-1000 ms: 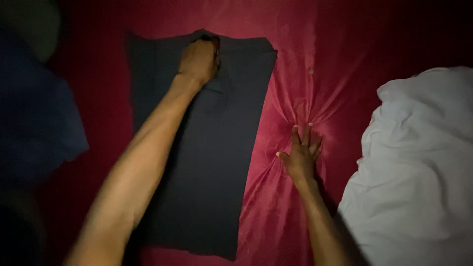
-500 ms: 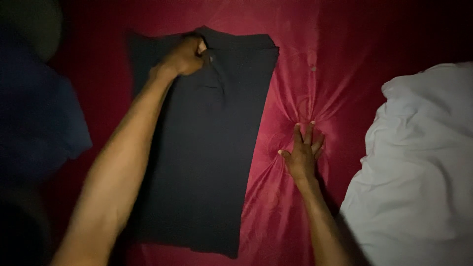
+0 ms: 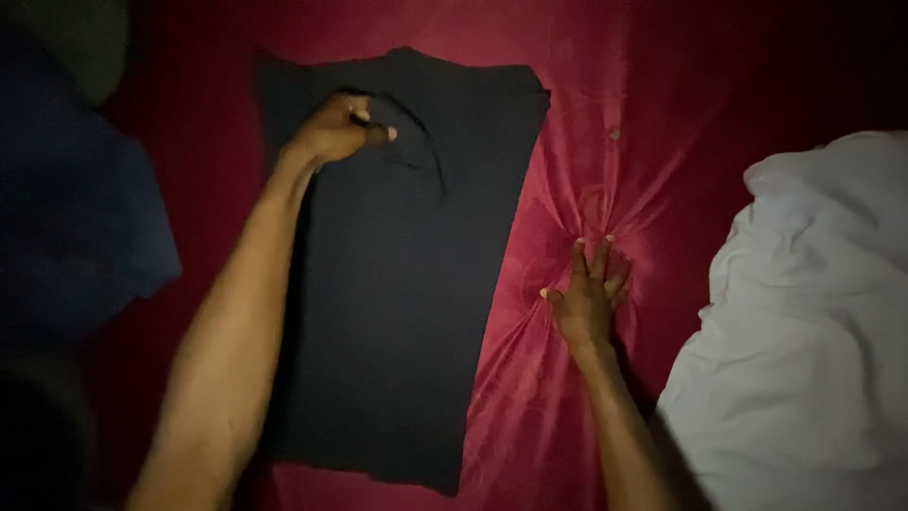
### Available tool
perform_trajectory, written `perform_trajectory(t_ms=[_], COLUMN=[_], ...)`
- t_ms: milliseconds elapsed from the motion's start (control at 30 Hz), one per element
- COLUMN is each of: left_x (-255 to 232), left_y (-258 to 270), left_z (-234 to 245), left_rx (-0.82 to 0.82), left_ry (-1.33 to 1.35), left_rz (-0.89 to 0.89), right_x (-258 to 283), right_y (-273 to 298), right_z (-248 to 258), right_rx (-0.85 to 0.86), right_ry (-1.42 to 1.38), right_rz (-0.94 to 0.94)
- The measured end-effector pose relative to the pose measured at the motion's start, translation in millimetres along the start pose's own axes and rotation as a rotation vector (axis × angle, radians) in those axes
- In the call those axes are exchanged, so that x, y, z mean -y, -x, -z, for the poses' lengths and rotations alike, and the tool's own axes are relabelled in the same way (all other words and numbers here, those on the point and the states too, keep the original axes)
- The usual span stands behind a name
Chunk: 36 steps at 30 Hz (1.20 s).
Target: Folding a black t-shirt on a bed.
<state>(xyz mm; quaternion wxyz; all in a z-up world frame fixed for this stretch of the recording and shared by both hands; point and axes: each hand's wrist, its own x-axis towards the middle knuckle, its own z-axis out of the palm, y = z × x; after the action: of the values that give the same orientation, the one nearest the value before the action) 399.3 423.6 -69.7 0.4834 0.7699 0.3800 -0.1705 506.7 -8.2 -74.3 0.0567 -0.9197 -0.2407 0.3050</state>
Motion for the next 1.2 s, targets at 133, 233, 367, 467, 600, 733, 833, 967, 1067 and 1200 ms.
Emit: perform_trajectory(t_ms=[133,233,367,467,600,733,833,967,1067,1200], left_x=[-3,67,18,-19,31,38,19,16,23,11], left_y=[14,-29,11,46,30,40,70,81,80,89], left_z=[-9,-44,-39,-25,-40,-49,-44,-53,-63,-60], left_rx=[-0.14,-0.405,-0.469,-0.292,-0.227,-0.31,-0.232,-0.138,-0.232,-0.318], left_ry=[0.291,0.224,0.228,0.312,0.192,0.301,0.457,0.465,0.271,0.313], left_rz=[0.037,-0.275,-0.04,0.296,0.17,0.223,0.154,0.051,-0.255,-0.087], right_x=[9,2,-1,-1,-5,-6,-5,-1,-1,2], right_y=[0,0,1,2,0,0,-2,3,3,0], right_z=[7,-1,-3,-6,-11,-12,-15,-5,-8,-7], right_rx=[0.046,0.019,0.012,0.014,0.002,0.003,0.02,0.015,0.027,0.029], right_ry=[-0.001,0.054,0.033,0.065,0.021,0.049,0.06,0.009,-0.003,0.031], right_rz=[-0.076,-0.025,-0.018,-0.019,-0.016,-0.004,-0.041,0.001,-0.012,-0.041])
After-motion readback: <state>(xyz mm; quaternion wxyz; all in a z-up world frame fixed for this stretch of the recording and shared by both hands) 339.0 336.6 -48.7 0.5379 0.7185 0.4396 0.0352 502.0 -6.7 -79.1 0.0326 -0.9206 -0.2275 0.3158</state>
